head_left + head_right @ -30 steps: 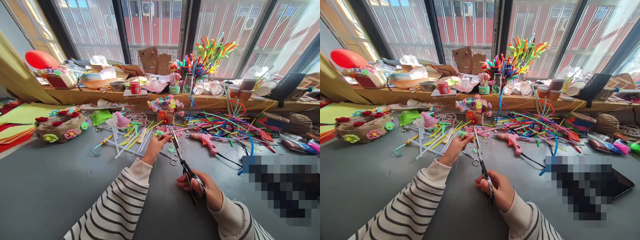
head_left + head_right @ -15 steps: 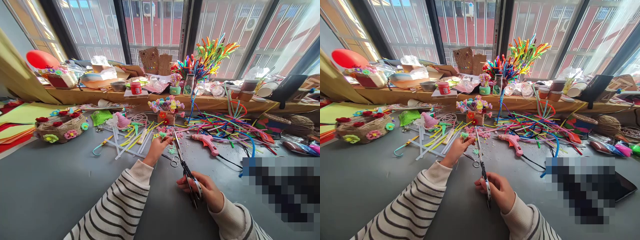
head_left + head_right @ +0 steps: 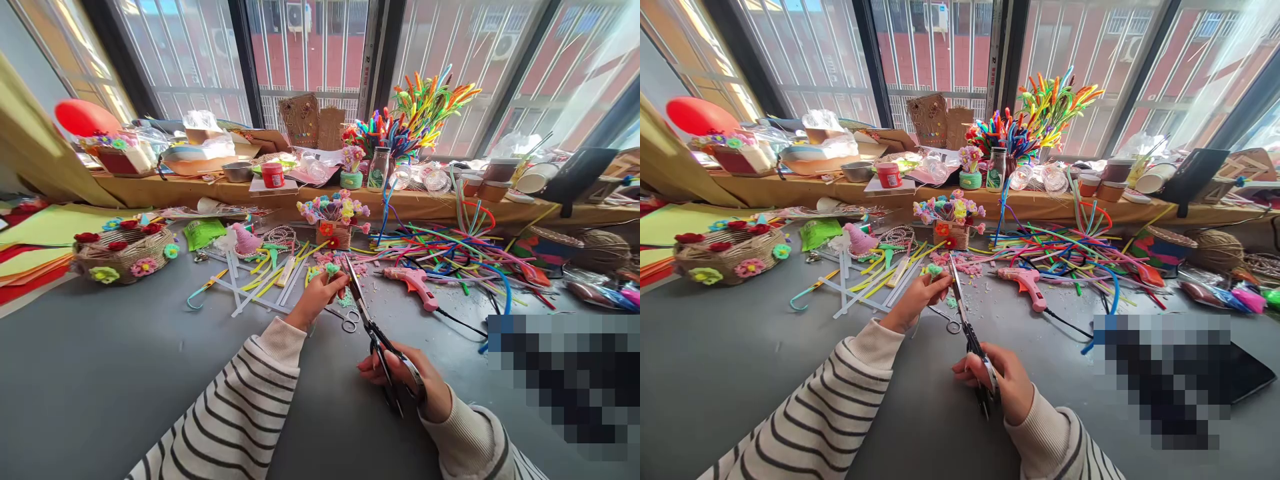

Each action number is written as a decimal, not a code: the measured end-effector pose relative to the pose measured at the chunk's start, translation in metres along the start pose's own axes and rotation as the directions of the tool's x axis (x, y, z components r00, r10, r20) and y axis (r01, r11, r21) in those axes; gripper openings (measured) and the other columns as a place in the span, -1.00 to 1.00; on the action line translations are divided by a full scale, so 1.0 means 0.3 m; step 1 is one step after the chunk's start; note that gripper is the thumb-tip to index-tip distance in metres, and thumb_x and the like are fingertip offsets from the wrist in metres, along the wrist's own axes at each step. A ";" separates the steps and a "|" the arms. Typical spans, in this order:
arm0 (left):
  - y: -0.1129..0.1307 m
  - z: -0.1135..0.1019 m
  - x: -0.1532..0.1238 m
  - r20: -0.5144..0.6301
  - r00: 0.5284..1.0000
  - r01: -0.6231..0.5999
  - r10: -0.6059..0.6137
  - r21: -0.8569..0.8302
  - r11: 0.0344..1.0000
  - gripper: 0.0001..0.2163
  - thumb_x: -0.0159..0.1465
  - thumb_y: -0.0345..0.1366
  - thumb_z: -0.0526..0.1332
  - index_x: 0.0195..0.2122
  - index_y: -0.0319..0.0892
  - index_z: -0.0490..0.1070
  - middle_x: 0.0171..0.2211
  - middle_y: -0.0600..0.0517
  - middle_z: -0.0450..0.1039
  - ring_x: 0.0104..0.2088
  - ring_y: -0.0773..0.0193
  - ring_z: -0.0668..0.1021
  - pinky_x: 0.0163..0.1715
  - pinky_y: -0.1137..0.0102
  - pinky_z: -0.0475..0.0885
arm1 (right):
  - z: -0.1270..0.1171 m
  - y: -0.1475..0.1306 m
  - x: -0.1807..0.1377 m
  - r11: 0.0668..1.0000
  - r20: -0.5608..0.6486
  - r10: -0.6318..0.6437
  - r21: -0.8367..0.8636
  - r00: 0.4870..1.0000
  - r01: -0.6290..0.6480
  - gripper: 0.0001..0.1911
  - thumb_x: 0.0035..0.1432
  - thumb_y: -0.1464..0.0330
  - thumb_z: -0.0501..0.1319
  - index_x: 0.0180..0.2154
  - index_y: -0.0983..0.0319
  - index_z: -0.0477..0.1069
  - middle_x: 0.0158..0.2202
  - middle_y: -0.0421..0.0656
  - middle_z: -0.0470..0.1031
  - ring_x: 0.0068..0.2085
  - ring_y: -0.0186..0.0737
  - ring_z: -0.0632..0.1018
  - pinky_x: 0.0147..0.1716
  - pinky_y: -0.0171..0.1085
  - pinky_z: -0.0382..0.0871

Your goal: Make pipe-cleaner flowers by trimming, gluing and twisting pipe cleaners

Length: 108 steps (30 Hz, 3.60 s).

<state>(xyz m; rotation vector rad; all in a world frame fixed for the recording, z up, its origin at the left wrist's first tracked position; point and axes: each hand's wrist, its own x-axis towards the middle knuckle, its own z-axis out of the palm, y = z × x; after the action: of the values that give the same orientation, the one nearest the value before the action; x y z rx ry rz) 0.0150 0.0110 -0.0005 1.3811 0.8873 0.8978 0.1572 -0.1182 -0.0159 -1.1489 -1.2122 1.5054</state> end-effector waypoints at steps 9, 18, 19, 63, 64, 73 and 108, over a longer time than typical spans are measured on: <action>0.001 -0.002 -0.002 0.019 1.000 0.010 -0.010 -0.012 1.000 -0.80 -0.03 -0.17 0.12 -0.55 -0.23 0.24 -0.70 0.17 0.17 -0.72 0.56 0.10 -0.73 0.55 -0.07 | 0.003 -0.004 -0.003 1.000 0.035 -0.007 -0.006 0.999 0.008 -0.53 -0.11 0.02 0.04 -0.45 0.34 0.30 -0.41 0.00 0.42 -0.36 -0.18 0.45 -0.36 -0.24 0.29; 0.009 0.005 -0.002 0.026 0.999 0.041 -0.041 -0.026 0.999 -0.78 -0.07 -0.16 0.15 -0.54 -0.23 0.23 -0.73 0.17 0.16 -0.74 0.56 0.10 -0.74 0.56 -0.06 | 0.017 0.029 0.007 1.000 0.013 0.006 0.029 1.000 -0.007 -0.60 -0.12 0.05 0.08 -0.50 0.30 0.20 -0.74 -0.28 0.25 -0.74 -0.47 0.26 -0.74 -0.43 0.14; 0.009 0.005 -0.002 0.026 0.999 0.040 -0.040 -0.032 0.999 -0.78 -0.07 -0.16 0.15 -0.54 -0.23 0.23 -0.73 0.18 0.16 -0.74 0.56 0.10 -0.74 0.56 -0.06 | 0.016 0.030 0.007 0.999 0.012 0.008 0.035 1.000 -0.008 -0.60 -0.12 0.05 0.08 -0.51 0.30 0.19 -0.75 -0.29 0.23 -0.76 -0.48 0.25 -0.75 -0.44 0.11; -0.011 0.011 0.008 0.091 0.993 0.060 -0.072 0.127 0.990 -0.78 -0.01 -0.16 0.07 -0.58 -0.22 0.14 -0.70 0.18 0.12 -0.71 0.54 0.12 -0.71 0.56 -0.02 | 0.012 0.050 0.042 0.996 0.002 0.053 0.077 0.999 -0.053 -0.56 -0.23 0.03 0.13 -0.59 0.32 0.20 -0.77 -0.24 0.27 -0.72 -0.46 0.28 -0.72 -0.42 0.15; -0.013 0.011 0.008 0.089 0.994 0.053 -0.065 0.132 0.990 -0.78 -0.01 -0.16 0.06 -0.58 -0.22 0.14 -0.69 0.18 0.12 -0.71 0.54 0.12 -0.71 0.56 -0.01 | 0.014 0.050 0.042 0.996 -0.006 0.055 0.067 0.998 -0.055 -0.56 -0.23 0.03 0.12 -0.60 0.31 0.19 -0.77 -0.24 0.27 -0.73 -0.46 0.27 -0.72 -0.43 0.14; -0.022 0.011 0.012 0.083 0.996 0.017 -0.032 0.169 0.985 -0.80 0.02 -0.19 0.04 -0.59 -0.22 0.12 -0.68 0.17 0.12 -0.68 0.53 0.15 -0.70 0.56 0.04 | 0.017 0.049 0.038 0.998 -0.012 0.045 0.037 0.999 -0.045 -0.59 -0.19 0.06 0.11 -0.61 0.31 0.18 -0.77 -0.23 0.27 -0.72 -0.45 0.27 -0.70 -0.42 0.14; -0.034 0.024 0.042 0.059 0.998 -0.011 -0.002 0.213 0.977 -0.76 0.00 -0.19 0.05 -0.70 -0.22 0.20 -0.74 0.14 0.20 -0.72 0.50 0.14 -0.69 0.52 0.01 | 0.002 0.068 0.086 0.997 -0.182 0.043 -0.059 0.982 -0.055 -0.57 -0.23 0.03 0.12 -0.65 0.25 0.05 -0.78 -0.37 0.03 -0.74 -0.54 0.10 -0.77 -0.46 -0.09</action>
<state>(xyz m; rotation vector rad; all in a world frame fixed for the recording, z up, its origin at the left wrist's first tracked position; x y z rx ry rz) 0.0267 0.0197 -0.0107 1.5864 0.9572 0.7784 0.1498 -0.0964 -0.0396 -1.3363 -1.1218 1.3737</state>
